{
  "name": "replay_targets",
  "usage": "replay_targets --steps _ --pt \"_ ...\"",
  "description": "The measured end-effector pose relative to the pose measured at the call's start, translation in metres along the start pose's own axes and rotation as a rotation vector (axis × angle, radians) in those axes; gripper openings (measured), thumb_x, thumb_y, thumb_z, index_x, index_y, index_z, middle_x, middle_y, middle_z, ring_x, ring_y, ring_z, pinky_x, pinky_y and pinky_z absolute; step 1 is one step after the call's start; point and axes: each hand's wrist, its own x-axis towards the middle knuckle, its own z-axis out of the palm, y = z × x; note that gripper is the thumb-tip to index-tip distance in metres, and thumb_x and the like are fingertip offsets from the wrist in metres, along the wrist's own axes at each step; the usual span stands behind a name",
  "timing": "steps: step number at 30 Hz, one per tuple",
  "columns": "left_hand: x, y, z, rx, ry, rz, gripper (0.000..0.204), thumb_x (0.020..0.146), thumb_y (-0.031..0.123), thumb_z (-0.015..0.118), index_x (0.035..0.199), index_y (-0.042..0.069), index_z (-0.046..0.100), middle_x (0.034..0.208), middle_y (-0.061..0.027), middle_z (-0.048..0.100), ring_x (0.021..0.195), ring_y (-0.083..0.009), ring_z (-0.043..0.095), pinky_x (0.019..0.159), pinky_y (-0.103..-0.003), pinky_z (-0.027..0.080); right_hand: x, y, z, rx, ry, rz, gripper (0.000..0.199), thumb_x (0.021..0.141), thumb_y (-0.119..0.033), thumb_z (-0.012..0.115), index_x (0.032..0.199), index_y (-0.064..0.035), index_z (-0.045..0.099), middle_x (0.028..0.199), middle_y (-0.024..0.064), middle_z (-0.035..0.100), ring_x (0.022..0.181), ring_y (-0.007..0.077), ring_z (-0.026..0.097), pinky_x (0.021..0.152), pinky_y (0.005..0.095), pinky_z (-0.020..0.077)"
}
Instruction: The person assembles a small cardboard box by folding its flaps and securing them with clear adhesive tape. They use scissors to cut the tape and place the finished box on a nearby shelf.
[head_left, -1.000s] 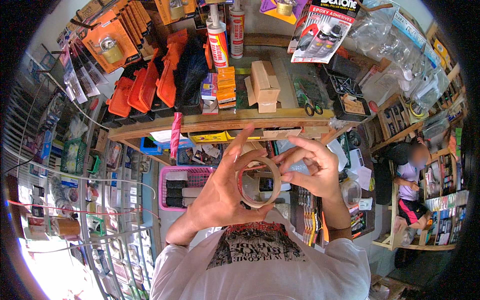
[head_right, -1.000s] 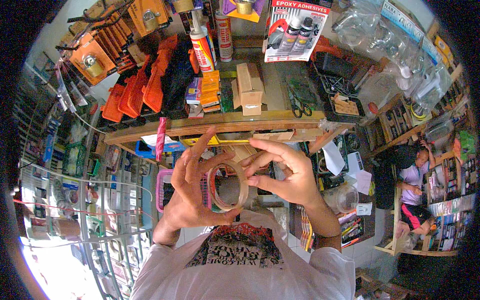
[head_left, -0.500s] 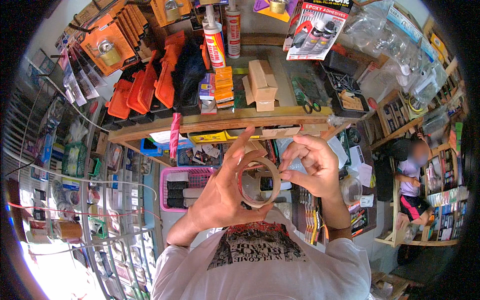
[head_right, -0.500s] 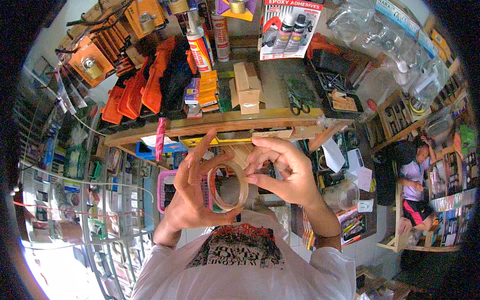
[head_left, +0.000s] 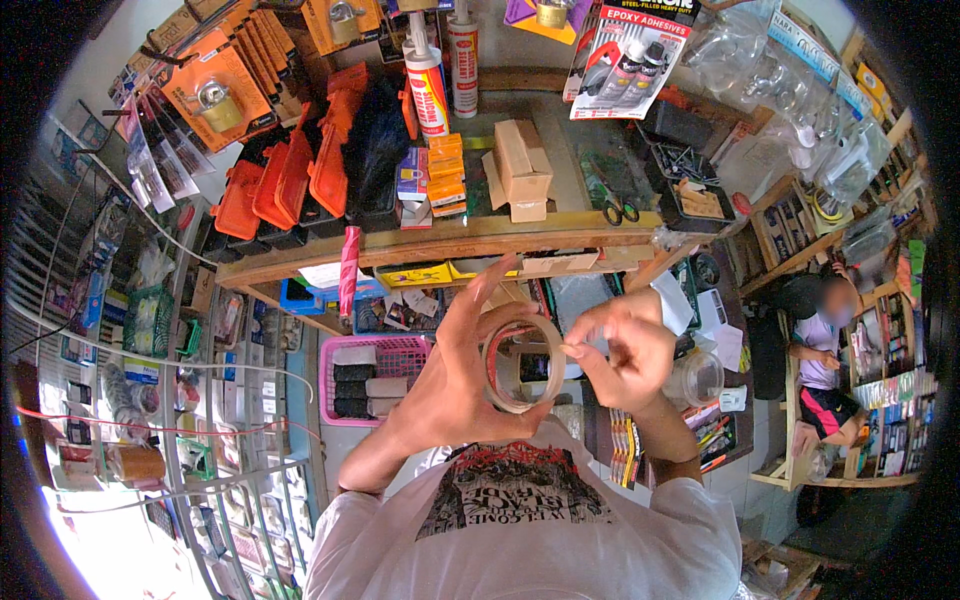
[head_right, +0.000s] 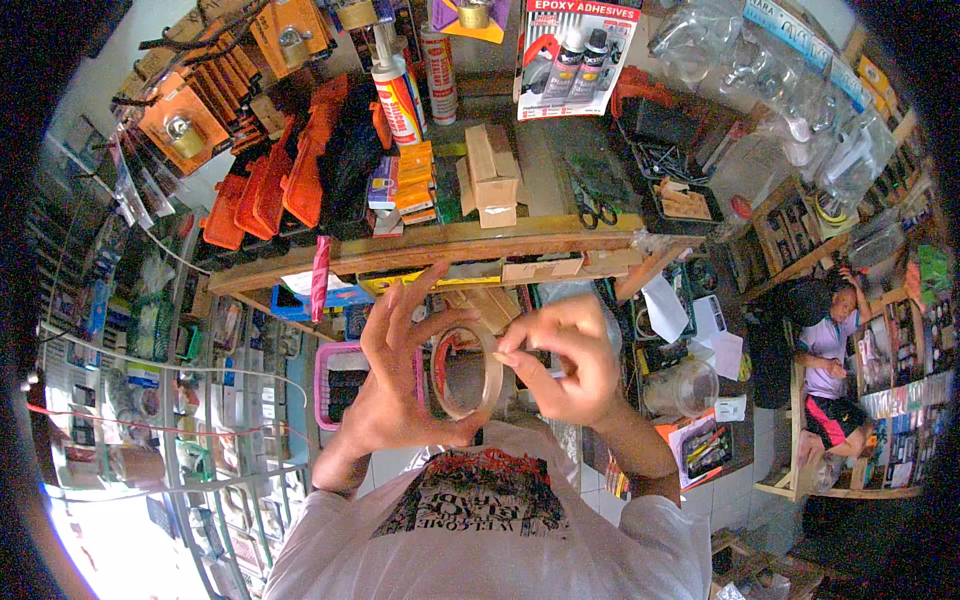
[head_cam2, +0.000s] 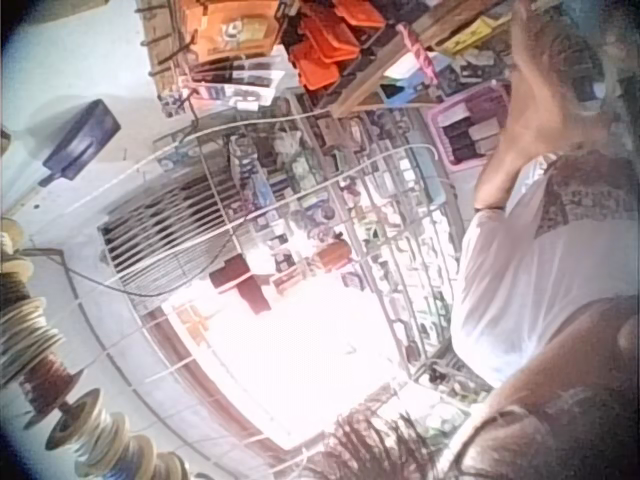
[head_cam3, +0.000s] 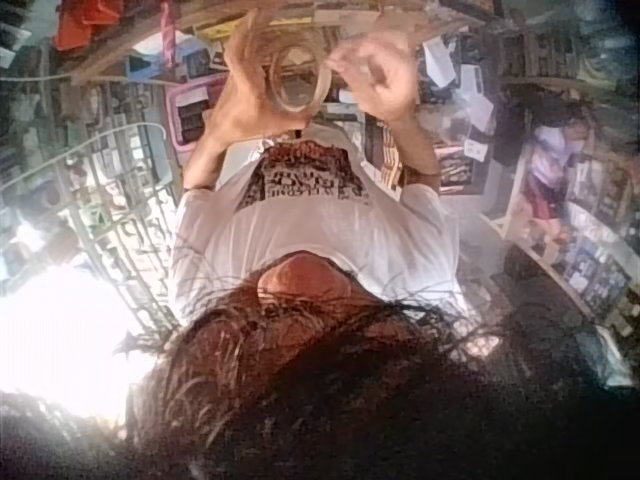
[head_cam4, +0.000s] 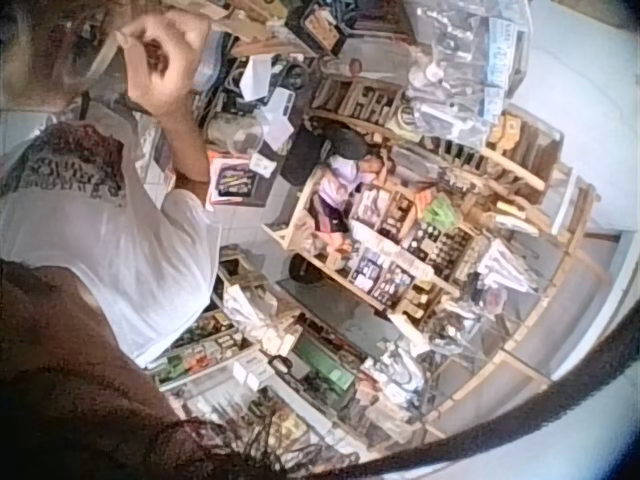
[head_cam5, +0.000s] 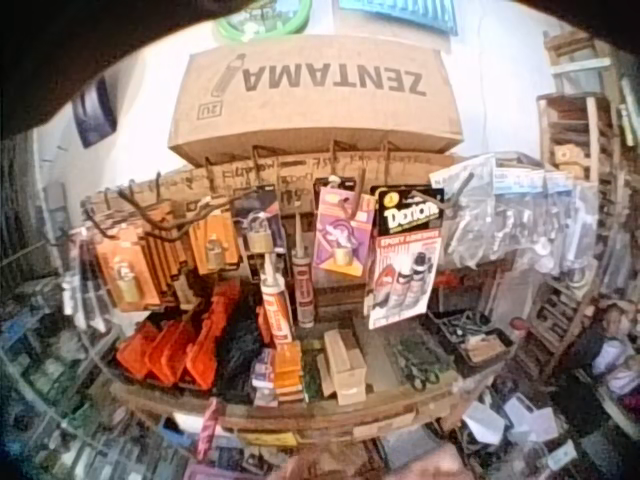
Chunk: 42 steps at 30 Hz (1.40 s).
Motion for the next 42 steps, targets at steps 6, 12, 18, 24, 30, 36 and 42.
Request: replay_targets --steps 6,12,18,24,30,36,42 --pt "-0.004 -0.018 0.015 -0.053 0.102 0.045 0.136 0.058 0.006 0.091 0.154 0.02 -0.005 0.155 -0.0325 0.021 0.127 -0.0422 0.053 0.099 -0.051 0.052 -0.01 -0.013 0.001 -0.153 0.012 -0.151 0.061 0.073 0.014 0.076 0.121 -0.0117 0.049 0.111 0.0159 0.058 0.087 0.0236 0.07 0.078 0.041 0.0565" --pt "0.004 -0.03 0.02 0.173 0.276 0.211 0.135 0.063 0.018 0.094 0.153 0.022 -0.006 0.154 -0.0333 0.02 0.125 -0.0453 0.054 0.098 -0.053 0.052 -0.01 -0.022 -0.013 -0.358 0.199 -0.307 0.044 0.078 -0.002 0.076 0.117 -0.0052 0.055 0.11 0.0146 0.064 0.101 0.0231 0.066 0.082 0.0378 0.0483" --pt "0.018 -0.048 0.028 0.202 0.253 0.47 0.131 0.068 0.021 0.093 0.153 0.025 -0.006 0.155 -0.0342 0.018 0.127 -0.0505 0.05 0.097 -0.056 0.051 -0.005 -0.013 -0.007 0.046 0.018 0.443 0.036 0.082 -0.013 0.078 0.113 0.0007 0.066 0.112 0.0125 0.067 0.101 0.023 0.062 0.091 0.0372 0.0462" --pt "0.029 -0.064 0.032 0.128 0.198 0.285 0.123 0.068 0.018 0.093 0.155 0.021 0.005 0.161 -0.029 0.008 0.143 -0.0508 0.029 0.114 -0.06 0.03 -0.001 0.018 -0.023 -0.274 0.016 0.429 0.021 0.083 -0.013 0.077 0.101 -0.0037 0.072 0.097 0.0117 0.069 0.094 0.0258 0.065 0.088 0.0387 0.0451" --pt "0.008 -0.075 0.021 -0.559 0.144 -0.232 0.088 0.09 0.059 0.057 0.151 0.002 0.031 0.161 -0.0199 0.025 0.151 -0.0345 0.022 0.119 -0.051 0.02 0.021 0.107 -0.1 -1.028 -0.164 0.133 0.024 0.079 -0.011 0.077 0.102 -0.0125 0.076 0.095 0.0034 0.064 0.094 0.025 0.058 0.093 0.0415 0.0359" --pt "0.006 -0.076 0.013 -0.89 0.102 -0.303 0.089 0.092 0.07 0.036 0.151 0.003 0.036 0.16 -0.0179 0.029 0.148 -0.0352 0.027 0.116 -0.049 0.022 0.022 0.156 -0.123 -1.038 -0.306 0.13 0.027 0.076 -0.013 0.078 0.102 -0.0157 0.078 0.093 0.0016 0.064 0.093 0.0238 0.058 0.093 0.0415 0.0366" --pt "0.009 -0.072 0.011 -0.961 0.086 -0.326 0.092 0.093 0.071 0.033 0.151 -0.001 0.035 0.16 -0.0213 0.028 0.148 -0.0381 0.026 0.116 -0.05 0.023 0.015 0.168 -0.122 -1.057 -0.277 0.131 0.035 0.073 -0.016 0.08 0.108 -0.016 0.077 0.096 0.002 0.066 0.095 0.0239 0.059 0.098 0.042 0.0365"
